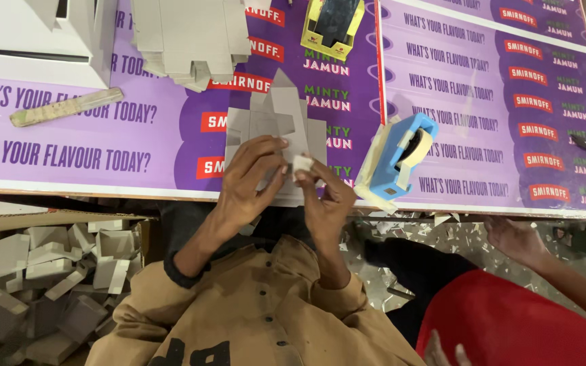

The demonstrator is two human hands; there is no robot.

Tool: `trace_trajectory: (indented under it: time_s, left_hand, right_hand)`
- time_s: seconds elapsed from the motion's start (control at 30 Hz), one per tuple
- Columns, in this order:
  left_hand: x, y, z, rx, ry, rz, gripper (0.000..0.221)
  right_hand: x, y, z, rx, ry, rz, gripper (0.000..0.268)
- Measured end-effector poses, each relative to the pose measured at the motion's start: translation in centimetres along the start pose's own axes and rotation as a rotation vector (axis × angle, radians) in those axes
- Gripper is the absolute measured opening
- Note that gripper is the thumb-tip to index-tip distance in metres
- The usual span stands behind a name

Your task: The person repeatedly folds white cardboard pieces into small box shapes and secures them with tape from a blue dispenser. The person handles each piece one at a time, folding flaps and applying tape to form the box structure.

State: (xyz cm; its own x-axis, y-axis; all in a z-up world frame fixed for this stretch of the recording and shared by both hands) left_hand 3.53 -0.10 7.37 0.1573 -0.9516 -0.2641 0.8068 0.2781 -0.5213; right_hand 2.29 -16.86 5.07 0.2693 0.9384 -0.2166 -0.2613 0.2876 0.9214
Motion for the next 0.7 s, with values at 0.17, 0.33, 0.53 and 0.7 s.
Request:
trace_trajectory:
  time_s: [0.17, 0.33, 0.53, 0.7]
  left_hand:
    - [-0.2, 1.0, 0.0, 0.004, 0.004, -0.070, 0.022]
    - [-0.1, 1.0, -0.2, 0.085, 0.109, -0.064, 0.031]
    - [0.5, 0.6, 0.1, 0.185, 0.158, 0.207, 0.038]
    - [0.6, 0.4, 0.2, 0.246, 0.112, 0.231, 0.034]
  right_hand:
    - [1.1, -0.1, 0.9, 0.062, 0.031, 0.136, 0.075]
    - [1.6, 0.7, 1.3, 0.110, 0.038, 0.079, 0.069]
    - [1.5, -0.1, 1.8, 0.178, 0.105, 0.160, 0.068]
    - [1.4, -2.8, 1.2, 0.231, -0.008, 0.100, 0.077]
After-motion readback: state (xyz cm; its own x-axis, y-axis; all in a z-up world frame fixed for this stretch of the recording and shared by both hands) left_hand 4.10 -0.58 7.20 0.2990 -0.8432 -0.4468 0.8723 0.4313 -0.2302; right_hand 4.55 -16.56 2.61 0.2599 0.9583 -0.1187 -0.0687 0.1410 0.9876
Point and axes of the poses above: each hand's wrist, its own z-axis towards the middle knuckle, its own x-axis out of the palm, y = z × x, the point moved 8 cm from there along z, towards the middle knuckle, and after that the axes turned 7 degrees about x, right-handed, at the moved point
